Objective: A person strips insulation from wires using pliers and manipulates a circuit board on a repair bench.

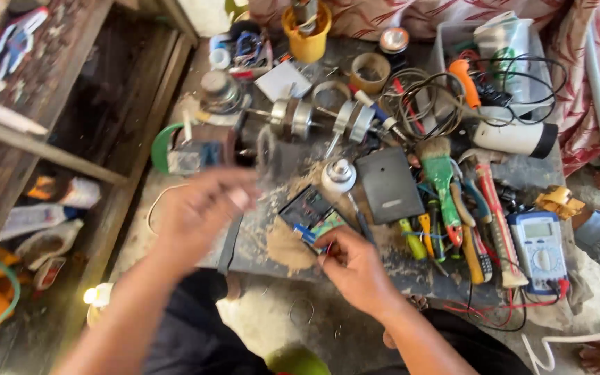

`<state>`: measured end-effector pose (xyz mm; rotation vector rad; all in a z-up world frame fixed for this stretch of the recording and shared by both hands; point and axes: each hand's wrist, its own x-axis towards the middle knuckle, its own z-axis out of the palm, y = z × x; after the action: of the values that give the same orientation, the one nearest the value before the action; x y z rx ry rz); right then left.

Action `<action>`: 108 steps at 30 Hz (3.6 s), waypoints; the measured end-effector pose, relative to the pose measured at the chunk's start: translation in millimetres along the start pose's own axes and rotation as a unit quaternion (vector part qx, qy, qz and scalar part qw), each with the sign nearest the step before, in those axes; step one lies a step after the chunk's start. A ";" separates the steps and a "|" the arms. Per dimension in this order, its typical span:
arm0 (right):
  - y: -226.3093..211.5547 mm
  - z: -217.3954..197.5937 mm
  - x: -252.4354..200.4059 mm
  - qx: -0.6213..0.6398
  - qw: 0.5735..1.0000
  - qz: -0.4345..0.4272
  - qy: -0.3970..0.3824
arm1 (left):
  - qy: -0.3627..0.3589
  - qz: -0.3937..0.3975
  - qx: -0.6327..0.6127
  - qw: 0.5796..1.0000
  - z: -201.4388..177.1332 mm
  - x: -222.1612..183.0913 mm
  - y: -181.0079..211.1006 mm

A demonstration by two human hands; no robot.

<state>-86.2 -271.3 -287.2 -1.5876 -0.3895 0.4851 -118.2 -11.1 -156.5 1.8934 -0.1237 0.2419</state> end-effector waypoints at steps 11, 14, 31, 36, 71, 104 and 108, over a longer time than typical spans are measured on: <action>22.6 50.7 -29.2 0.039 0.997 0.046 -0.056 | 0.063 -0.009 0.104 0.993 80.1 -154.3 -105.4; 18.5 52.4 -34.0 -0.021 0.998 0.032 -0.057 | 0.057 -0.015 0.118 0.991 83.8 -165.1 -121.6; 29.8 57.7 -18.5 -0.074 0.996 -0.023 -0.037 | 0.042 -0.049 -0.104 0.992 100.5 -151.8 -110.7; 15.2 60.7 -13.9 -0.061 0.997 -0.033 -0.036 | 0.072 -0.093 -0.164 0.979 114.7 -149.8 -133.1; 32.6 -169.8 -45.3 -0.709 0.632 0.230 0.213 | 0.182 -0.284 -0.375 0.864 111.1 -136.9 -129.2; 36.9 -212.0 -44.6 -0.491 0.770 0.080 0.400 | 0.154 -0.281 -0.373 0.871 112.6 -138.3 -129.6; 31.2 -213.2 -40.5 -0.415 0.813 0.061 0.403 | 0.148 -0.298 -0.361 0.871 115.9 -139.0 -131.9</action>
<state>-9.6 -475.8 -306.3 -2.4942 0.2104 -0.3715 -214.1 -81.7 -346.2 1.0531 0.5148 0.0401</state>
